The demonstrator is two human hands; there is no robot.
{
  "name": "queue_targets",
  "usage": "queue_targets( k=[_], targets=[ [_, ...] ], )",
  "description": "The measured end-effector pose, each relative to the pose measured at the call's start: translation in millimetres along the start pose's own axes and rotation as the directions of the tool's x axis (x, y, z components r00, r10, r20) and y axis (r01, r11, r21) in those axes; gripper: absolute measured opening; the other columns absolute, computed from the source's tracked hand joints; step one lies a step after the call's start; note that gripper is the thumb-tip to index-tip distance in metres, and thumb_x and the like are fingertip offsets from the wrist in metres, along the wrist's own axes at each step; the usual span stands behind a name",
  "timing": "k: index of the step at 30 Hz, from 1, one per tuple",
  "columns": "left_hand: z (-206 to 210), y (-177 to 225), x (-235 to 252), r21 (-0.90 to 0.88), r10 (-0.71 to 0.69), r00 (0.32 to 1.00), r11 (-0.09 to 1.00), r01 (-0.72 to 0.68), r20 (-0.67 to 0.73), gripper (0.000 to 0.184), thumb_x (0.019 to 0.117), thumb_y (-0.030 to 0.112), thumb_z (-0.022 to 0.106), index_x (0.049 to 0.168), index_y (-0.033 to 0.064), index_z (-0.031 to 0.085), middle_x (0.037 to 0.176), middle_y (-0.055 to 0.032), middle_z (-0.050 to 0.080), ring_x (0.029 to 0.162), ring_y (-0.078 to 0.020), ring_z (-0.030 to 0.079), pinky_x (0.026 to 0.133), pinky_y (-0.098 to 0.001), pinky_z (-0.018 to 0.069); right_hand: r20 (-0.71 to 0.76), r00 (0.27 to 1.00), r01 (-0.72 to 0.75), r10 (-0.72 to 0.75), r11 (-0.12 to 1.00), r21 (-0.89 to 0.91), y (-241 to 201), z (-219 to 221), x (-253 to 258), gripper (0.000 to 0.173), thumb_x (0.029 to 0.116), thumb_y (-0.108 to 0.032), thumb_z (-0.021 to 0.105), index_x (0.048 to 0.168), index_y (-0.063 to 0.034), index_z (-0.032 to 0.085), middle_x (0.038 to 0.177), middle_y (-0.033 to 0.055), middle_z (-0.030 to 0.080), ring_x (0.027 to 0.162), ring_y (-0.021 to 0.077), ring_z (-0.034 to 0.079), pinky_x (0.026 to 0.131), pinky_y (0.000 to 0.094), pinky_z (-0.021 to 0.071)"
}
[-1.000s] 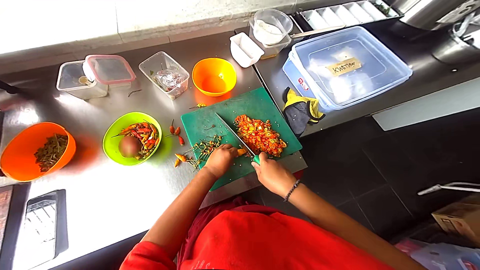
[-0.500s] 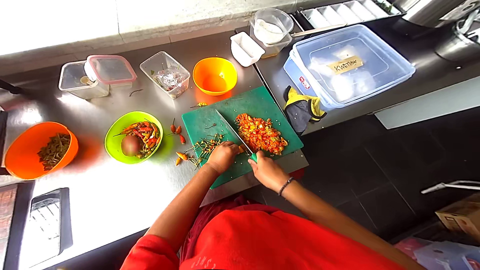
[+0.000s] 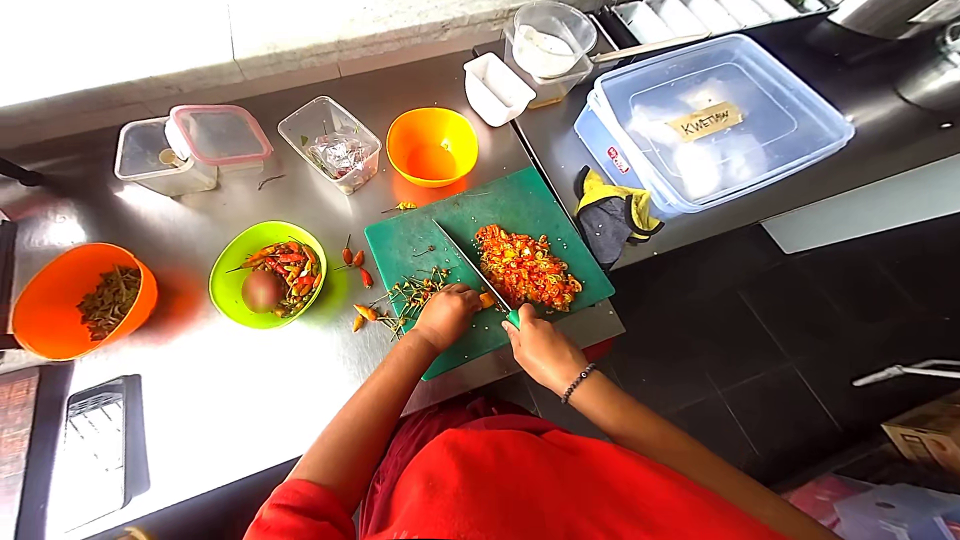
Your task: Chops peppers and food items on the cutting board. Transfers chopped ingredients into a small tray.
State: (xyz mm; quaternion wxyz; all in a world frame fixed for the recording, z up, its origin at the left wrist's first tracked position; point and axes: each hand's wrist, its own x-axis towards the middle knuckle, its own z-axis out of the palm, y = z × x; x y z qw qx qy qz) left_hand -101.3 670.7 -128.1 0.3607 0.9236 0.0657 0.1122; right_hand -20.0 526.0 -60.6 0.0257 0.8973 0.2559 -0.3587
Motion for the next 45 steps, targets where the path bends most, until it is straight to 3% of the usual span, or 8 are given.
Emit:
queue_targets(
  k=[8,12,24,27,34,45],
  targets=[
    [-2.8,0.0,0.9,0.000,-0.017,0.999,1.000,0.017,0.039,0.015,0.0965,0.000,0.064,0.089,-0.0071,0.074,0.096,-0.0225,0.073,0.102,-0.0382,0.071,0.094,-0.0485,0.0550,0.021,1.000,0.021,-0.022,0.999,0.038,-4.7,-18.3,-1.8,0.043,0.1116,-0.036,0.042,0.132,0.0009,0.048,0.108,0.0226,0.069,0.107,0.0377,0.070,0.091,0.0510,0.0554],
    [-2.6,0.0,2.8,0.011,-0.001,0.999,1.000,0.001,0.049,0.013,0.0951,-0.002,0.064,0.089,-0.0063,0.074,0.097,-0.0219,0.074,0.102,-0.0380,0.072,0.095,-0.0478,0.0549,-0.009,1.000,0.023,-0.022,0.998,0.058,-6.1,-0.4,9.0,0.047,0.1121,-0.036,0.041,0.137,0.0032,0.046,0.110,0.0248,0.069,0.108,0.0406,0.070,0.092,0.0536,0.0554],
    [-2.7,-2.6,3.9,0.013,0.006,0.999,1.000,-0.007,0.032,0.013,0.0945,-0.001,0.066,0.087,-0.0070,0.073,0.095,-0.0225,0.073,0.099,-0.0380,0.072,0.093,-0.0481,0.0559,0.029,0.999,0.027,-0.029,0.997,0.079,-7.7,-17.8,1.3,0.044,0.1117,-0.037,0.042,0.132,0.0017,0.048,0.109,0.0229,0.068,0.107,0.0382,0.070,0.092,0.0523,0.0553],
    [-1.3,-2.4,3.0,-0.004,0.009,1.000,1.000,-0.009,0.026,0.012,0.0940,-0.003,0.065,0.088,-0.0068,0.074,0.096,-0.0225,0.074,0.100,-0.0383,0.072,0.094,-0.0483,0.0556,-0.013,1.000,0.008,-0.007,0.994,0.108,-6.2,3.1,6.2,0.045,0.1118,-0.036,0.042,0.135,0.0025,0.048,0.108,0.0240,0.069,0.106,0.0396,0.071,0.092,0.0530,0.0557],
    [-1.1,-2.4,3.0,-0.003,0.007,1.000,1.000,-0.007,0.023,0.011,0.0940,-0.001,0.067,0.090,-0.0069,0.075,0.096,-0.0224,0.074,0.100,-0.0381,0.072,0.094,-0.0483,0.0559,0.077,0.997,-0.016,0.006,0.993,0.120,-5.7,-21.8,-10.5,0.046,0.1119,-0.040,0.039,0.132,0.0000,0.049,0.109,0.0220,0.068,0.107,0.0366,0.069,0.092,0.0512,0.0544],
    [-2.0,-3.7,6.7,0.002,0.044,0.996,0.999,-0.045,0.083,0.012,0.0944,-0.003,0.065,0.087,-0.0070,0.073,0.095,-0.0222,0.073,0.099,-0.0379,0.072,0.092,-0.0478,0.0557,0.007,1.000,-0.013,0.012,0.985,0.173,-7.9,4.9,10.0,0.046,0.1114,-0.039,0.042,0.130,0.0021,0.050,0.107,0.0232,0.069,0.107,0.0388,0.070,0.091,0.0530,0.0556]
  ],
)
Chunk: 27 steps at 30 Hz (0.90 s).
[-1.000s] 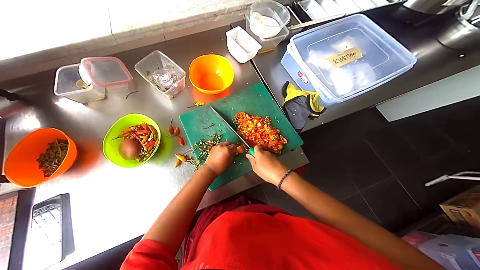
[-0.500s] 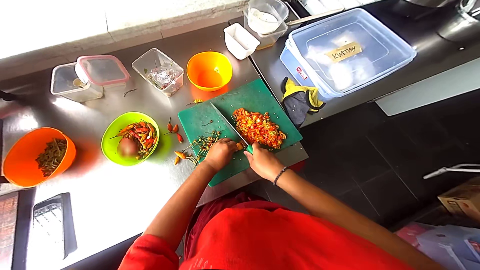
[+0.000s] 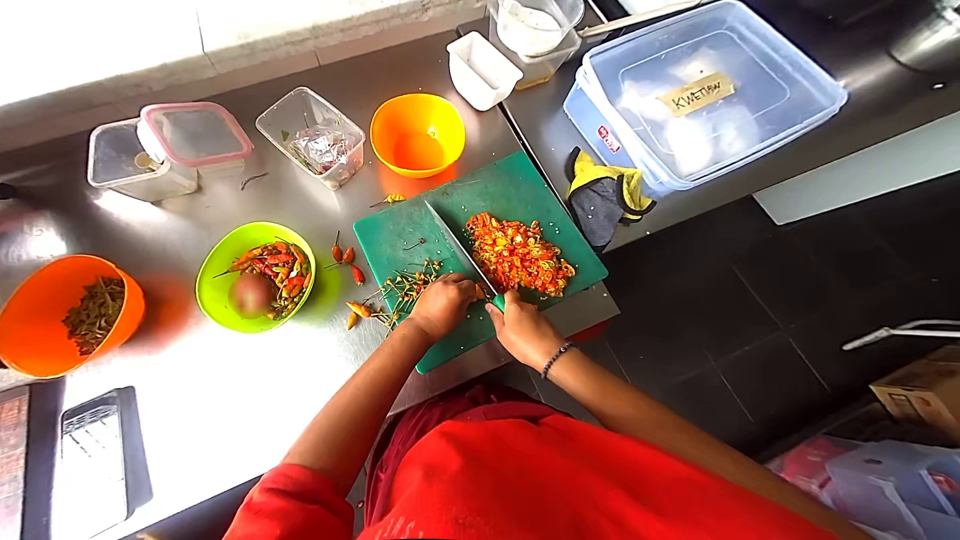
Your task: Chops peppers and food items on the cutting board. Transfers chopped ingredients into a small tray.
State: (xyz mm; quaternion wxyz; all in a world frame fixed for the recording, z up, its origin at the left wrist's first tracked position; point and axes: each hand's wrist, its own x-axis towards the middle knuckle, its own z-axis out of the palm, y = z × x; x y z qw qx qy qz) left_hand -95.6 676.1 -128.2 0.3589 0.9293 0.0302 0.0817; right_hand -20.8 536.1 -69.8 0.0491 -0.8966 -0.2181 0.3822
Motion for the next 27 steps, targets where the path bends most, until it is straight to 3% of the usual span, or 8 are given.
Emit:
queue_targets(
  k=[5,13,16,20,23,27],
  targets=[
    [-0.1,0.5,-0.4,0.017,-0.010,1.000,1.000,0.010,-0.015,0.010,0.0931,-0.003,0.066,0.088,-0.0071,0.074,0.095,-0.0225,0.073,0.099,-0.0384,0.072,0.092,-0.0479,0.0560,0.069,0.998,-0.003,0.007,0.999,-0.052,-2.3,-26.6,-19.7,0.045,0.1118,-0.039,0.040,0.131,0.0006,0.049,0.109,0.0221,0.068,0.107,0.0367,0.069,0.091,0.0507,0.0549],
    [0.7,0.1,-0.5,0.021,0.009,0.999,1.000,-0.009,-0.033,0.008,0.0909,-0.004,0.068,0.085,-0.0070,0.073,0.091,-0.0220,0.073,0.096,-0.0375,0.072,0.089,-0.0468,0.0573,0.082,0.995,-0.049,0.050,0.999,-0.009,-1.8,-11.4,-22.3,0.044,0.1114,-0.039,0.041,0.130,-0.0003,0.049,0.107,0.0203,0.068,0.105,0.0345,0.070,0.092,0.0485,0.0548],
    [-1.5,-1.6,-0.9,0.008,0.022,1.000,1.000,-0.022,-0.009,0.009,0.0921,-0.005,0.066,0.087,-0.0071,0.073,0.092,-0.0221,0.073,0.095,-0.0379,0.072,0.090,-0.0474,0.0567,0.028,0.999,-0.036,0.035,0.997,0.064,-0.6,4.7,-7.4,0.045,0.1109,-0.037,0.045,0.129,0.0026,0.051,0.106,0.0227,0.068,0.104,0.0379,0.070,0.090,0.0523,0.0553],
    [-1.9,-1.0,1.0,0.013,0.021,1.000,1.000,-0.021,0.010,0.011,0.0929,-0.004,0.066,0.085,-0.0067,0.073,0.092,-0.0218,0.072,0.096,-0.0375,0.072,0.090,-0.0479,0.0568,0.049,0.999,0.008,-0.009,1.000,0.021,-3.7,-11.3,0.8,0.045,0.1111,-0.039,0.043,0.129,0.0013,0.050,0.107,0.0223,0.068,0.106,0.0372,0.070,0.090,0.0522,0.0554],
    [-5.2,1.6,2.5,0.002,-0.027,0.999,1.000,0.027,0.027,0.010,0.0935,-0.004,0.065,0.090,-0.0069,0.074,0.099,-0.0225,0.073,0.101,-0.0381,0.072,0.094,-0.0486,0.0557,0.081,0.997,0.000,0.000,1.000,0.001,-4.7,-25.4,-13.9,0.045,0.1115,-0.040,0.041,0.129,0.0009,0.051,0.108,0.0219,0.067,0.105,0.0366,0.069,0.090,0.0509,0.0548],
    [-3.9,3.7,1.8,0.004,-0.034,0.999,0.999,0.034,0.036,0.010,0.0929,-0.004,0.066,0.091,-0.0063,0.075,0.098,-0.0219,0.074,0.101,-0.0375,0.072,0.094,-0.0476,0.0556,0.084,0.996,-0.032,0.033,0.999,-0.017,-4.2,-14.9,-19.9,0.046,0.1115,-0.040,0.040,0.130,0.0007,0.050,0.108,0.0212,0.068,0.107,0.0358,0.070,0.091,0.0499,0.0552]
  ],
)
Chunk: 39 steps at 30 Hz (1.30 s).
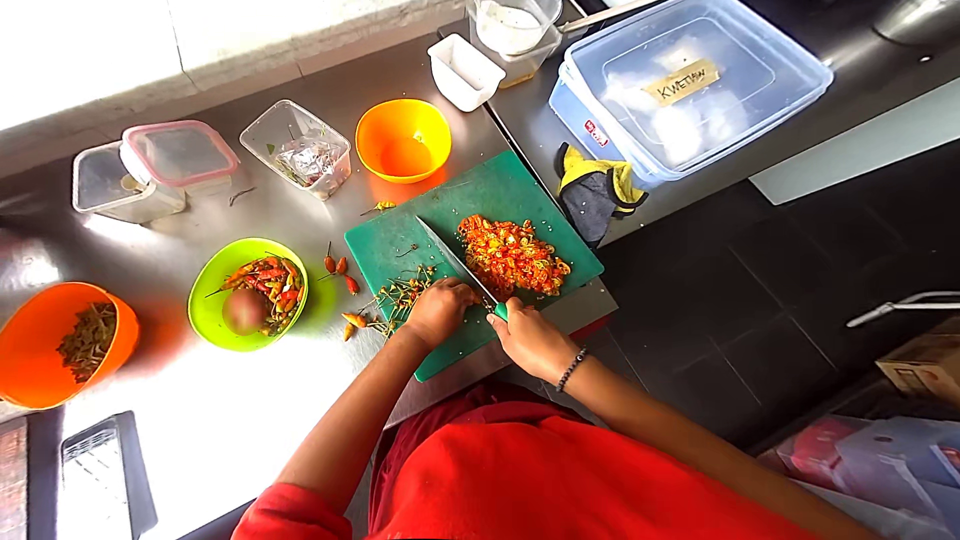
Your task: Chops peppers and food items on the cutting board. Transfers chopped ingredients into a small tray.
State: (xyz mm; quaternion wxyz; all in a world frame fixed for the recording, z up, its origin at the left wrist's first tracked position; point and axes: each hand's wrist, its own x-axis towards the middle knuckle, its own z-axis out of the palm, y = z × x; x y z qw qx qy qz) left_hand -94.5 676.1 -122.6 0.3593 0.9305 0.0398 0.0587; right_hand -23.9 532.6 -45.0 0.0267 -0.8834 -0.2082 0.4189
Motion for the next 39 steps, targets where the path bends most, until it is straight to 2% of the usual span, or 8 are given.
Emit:
queue_targets(
  k=[4,13,19,22,26,30,35,39],
  targets=[
    [0.5,-4.7,-0.7,0.000,0.028,0.999,1.000,-0.028,-0.018,0.010,0.0931,-0.004,0.065,0.089,-0.0065,0.074,0.096,-0.0220,0.073,0.098,-0.0380,0.072,0.092,-0.0481,0.0565,-0.072,0.997,0.023,-0.018,0.997,0.073,-0.4,18.0,17.0,0.045,0.1111,-0.037,0.044,0.130,0.0028,0.052,0.105,0.0231,0.069,0.104,0.0385,0.070,0.089,0.0531,0.0556],
    [3.1,-1.8,-0.7,0.044,-0.012,0.999,0.999,0.013,-0.031,0.010,0.0931,-0.002,0.067,0.093,-0.0048,0.076,0.097,-0.0211,0.074,0.098,-0.0374,0.073,0.092,-0.0486,0.0567,0.022,1.000,0.005,-0.006,0.998,0.060,1.1,-2.3,-1.6,0.046,0.1119,-0.040,0.038,0.131,-0.0006,0.050,0.109,0.0208,0.068,0.108,0.0355,0.069,0.092,0.0508,0.0542],
    [4.4,-4.6,-1.4,0.027,0.007,0.998,1.000,-0.005,-0.058,0.009,0.0930,-0.001,0.067,0.092,-0.0053,0.075,0.096,-0.0216,0.074,0.098,-0.0379,0.073,0.091,-0.0496,0.0570,-0.045,0.999,0.029,-0.027,0.998,0.053,0.8,16.0,15.2,0.045,0.1116,-0.040,0.041,0.129,0.0007,0.050,0.107,0.0217,0.069,0.107,0.0369,0.070,0.091,0.0511,0.0558],
    [4.7,-5.3,-2.0,0.035,0.018,0.996,0.999,-0.015,-0.085,0.007,0.0915,-0.002,0.069,0.090,-0.0051,0.075,0.094,-0.0211,0.074,0.095,-0.0373,0.073,0.090,-0.0495,0.0576,-0.025,0.999,0.045,-0.044,0.998,0.038,0.7,4.7,14.4,0.044,0.1115,-0.041,0.041,0.128,-0.0009,0.051,0.106,0.0207,0.068,0.105,0.0358,0.070,0.089,0.0513,0.0558],
    [8.7,-4.3,-4.0,0.034,-0.001,0.992,0.999,0.005,-0.129,0.005,0.0894,-0.002,0.072,0.090,-0.0032,0.077,0.093,-0.0203,0.075,0.094,-0.0371,0.074,0.088,-0.0499,0.0580,-0.002,1.000,0.018,-0.018,0.999,0.036,0.7,1.1,-1.2,0.044,0.1117,-0.039,0.041,0.130,-0.0006,0.050,0.109,0.0205,0.068,0.108,0.0351,0.069,0.091,0.0500,0.0551],
    [6.9,-2.1,-4.6,0.016,-0.039,0.996,0.999,0.040,-0.080,0.008,0.0925,-0.001,0.069,0.093,-0.0047,0.076,0.098,-0.0220,0.075,0.099,-0.0383,0.073,0.092,-0.0503,0.0564,-0.057,0.998,0.032,-0.029,0.998,0.058,-2.2,14.9,14.1,0.044,0.1119,-0.038,0.041,0.131,0.0006,0.050,0.110,0.0223,0.069,0.108,0.0380,0.070,0.091,0.0529,0.0553],
    [1.6,4.9,-1.6,0.021,-0.117,0.991,0.993,0.118,-0.059,0.011,0.0945,0.002,0.068,0.097,-0.0040,0.077,0.100,-0.0214,0.075,0.101,-0.0377,0.072,0.094,-0.0502,0.0554,-0.022,0.998,0.061,-0.060,0.997,0.050,0.4,-2.6,7.1,0.046,0.1117,-0.039,0.041,0.132,0.0011,0.050,0.113,0.0226,0.068,0.109,0.0375,0.069,0.092,0.0522,0.0549],
    [4.5,5.8,-3.2,0.027,-0.110,0.990,0.993,0.113,-0.086,0.009,0.0930,0.001,0.069,0.093,-0.0046,0.076,0.097,-0.0217,0.074,0.099,-0.0378,0.072,0.092,-0.0506,0.0558,0.007,1.000,0.017,-0.018,0.999,0.050,0.9,3.1,-5.7,0.045,0.1119,-0.039,0.040,0.133,0.0003,0.049,0.113,0.0218,0.068,0.111,0.0359,0.069,0.094,0.0503,0.0544]
  ],
)
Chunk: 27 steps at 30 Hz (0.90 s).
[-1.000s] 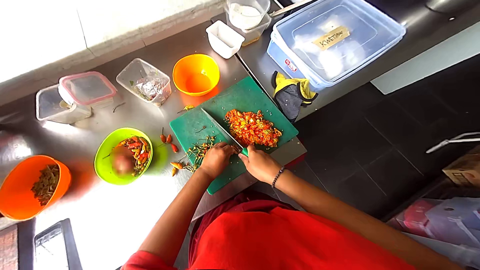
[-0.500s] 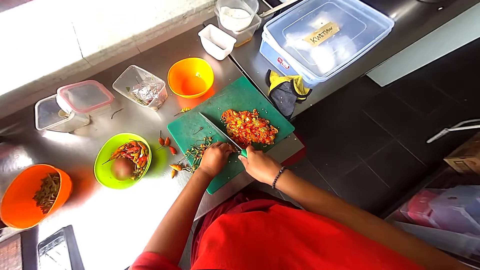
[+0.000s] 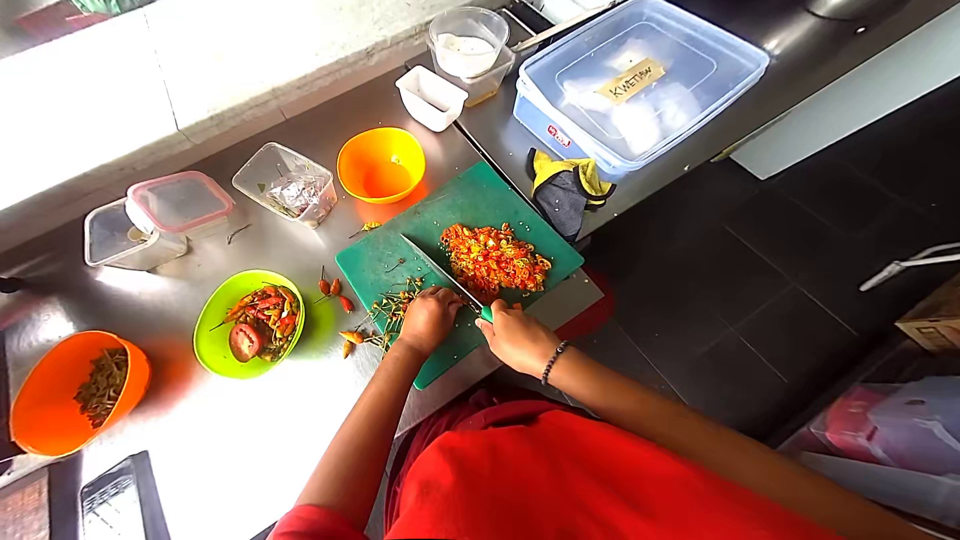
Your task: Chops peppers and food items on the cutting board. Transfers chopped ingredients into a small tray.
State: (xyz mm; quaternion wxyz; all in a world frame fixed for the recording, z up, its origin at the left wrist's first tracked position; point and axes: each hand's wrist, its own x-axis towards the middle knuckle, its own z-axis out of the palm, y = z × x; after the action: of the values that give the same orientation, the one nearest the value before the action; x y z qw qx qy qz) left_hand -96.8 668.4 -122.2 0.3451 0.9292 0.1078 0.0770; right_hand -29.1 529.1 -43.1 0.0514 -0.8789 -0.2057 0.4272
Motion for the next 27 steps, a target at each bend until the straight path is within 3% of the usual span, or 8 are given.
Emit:
queue_targets(
  k=[6,11,17,23,25,27],
  targets=[
    [0.6,0.7,1.7,-0.012,-0.017,1.000,1.000,0.017,0.016,0.010,0.0940,0.001,0.068,0.095,-0.0048,0.077,0.100,-0.0223,0.074,0.101,-0.0382,0.072,0.094,-0.0503,0.0551,-0.065,0.998,0.022,-0.023,0.999,-0.027,-2.5,12.3,21.8,0.044,0.1118,-0.039,0.040,0.131,-0.0004,0.050,0.111,0.0215,0.069,0.110,0.0372,0.070,0.092,0.0521,0.0554],
    [-1.4,1.8,2.3,-0.007,-0.031,0.999,0.999,0.031,0.020,0.011,0.0946,0.001,0.067,0.096,-0.0049,0.076,0.101,-0.0222,0.074,0.101,-0.0379,0.072,0.094,-0.0497,0.0552,0.002,0.999,0.043,-0.044,0.999,0.014,0.3,-8.7,14.2,0.045,0.1114,-0.040,0.042,0.129,0.0007,0.051,0.111,0.0217,0.068,0.110,0.0358,0.069,0.093,0.0511,0.0542],
    [2.8,-1.2,1.0,-0.003,0.011,0.999,1.000,-0.011,-0.031,0.008,0.0917,-0.003,0.068,0.092,-0.0058,0.076,0.097,-0.0228,0.074,0.098,-0.0387,0.073,0.091,-0.0505,0.0565,-0.012,0.999,0.030,-0.030,0.998,0.064,2.9,4.5,14.7,0.047,0.1114,-0.039,0.042,0.133,0.0019,0.051,0.113,0.0229,0.068,0.111,0.0371,0.068,0.094,0.0514,0.0537],
    [-11.5,5.5,9.9,0.101,-0.045,0.977,0.995,0.024,0.209,0.019,0.1012,0.003,0.058,0.104,-0.0055,0.075,0.113,-0.0229,0.072,0.116,-0.0379,0.067,0.104,-0.0482,0.0494,-0.050,0.997,0.069,-0.064,0.993,0.099,2.2,13.8,28.6,0.049,0.1112,-0.040,0.042,0.134,0.0019,0.050,0.115,0.0234,0.068,0.113,0.0378,0.068,0.096,0.0526,0.0534],
    [-17.1,1.7,16.7,0.162,-0.016,0.971,0.987,-0.024,0.238,0.020,0.1028,0.005,0.056,0.106,-0.0049,0.074,0.115,-0.0228,0.071,0.120,-0.0391,0.064,0.106,-0.0492,0.0486,-0.042,0.996,0.086,-0.080,0.985,0.152,9.6,8.4,29.2,0.049,0.1111,-0.041,0.042,0.133,0.0019,0.051,0.110,0.0232,0.067,0.105,0.0361,0.069,0.092,0.0519,0.0536],
    [-25.6,-6.7,23.5,0.184,-0.001,0.968,0.982,-0.046,0.250,0.020,0.1026,0.005,0.056,0.107,-0.0043,0.074,0.119,-0.0224,0.069,0.123,-0.0402,0.060,0.106,-0.0524,0.0464,-0.039,0.995,0.096,-0.089,0.966,0.238,22.0,2.7,23.5,0.048,0.1119,-0.043,0.038,0.131,-0.0008,0.050,0.093,0.0187,0.062,0.077,0.0292,0.065,0.075,0.0444,0.0548]
  ],
)
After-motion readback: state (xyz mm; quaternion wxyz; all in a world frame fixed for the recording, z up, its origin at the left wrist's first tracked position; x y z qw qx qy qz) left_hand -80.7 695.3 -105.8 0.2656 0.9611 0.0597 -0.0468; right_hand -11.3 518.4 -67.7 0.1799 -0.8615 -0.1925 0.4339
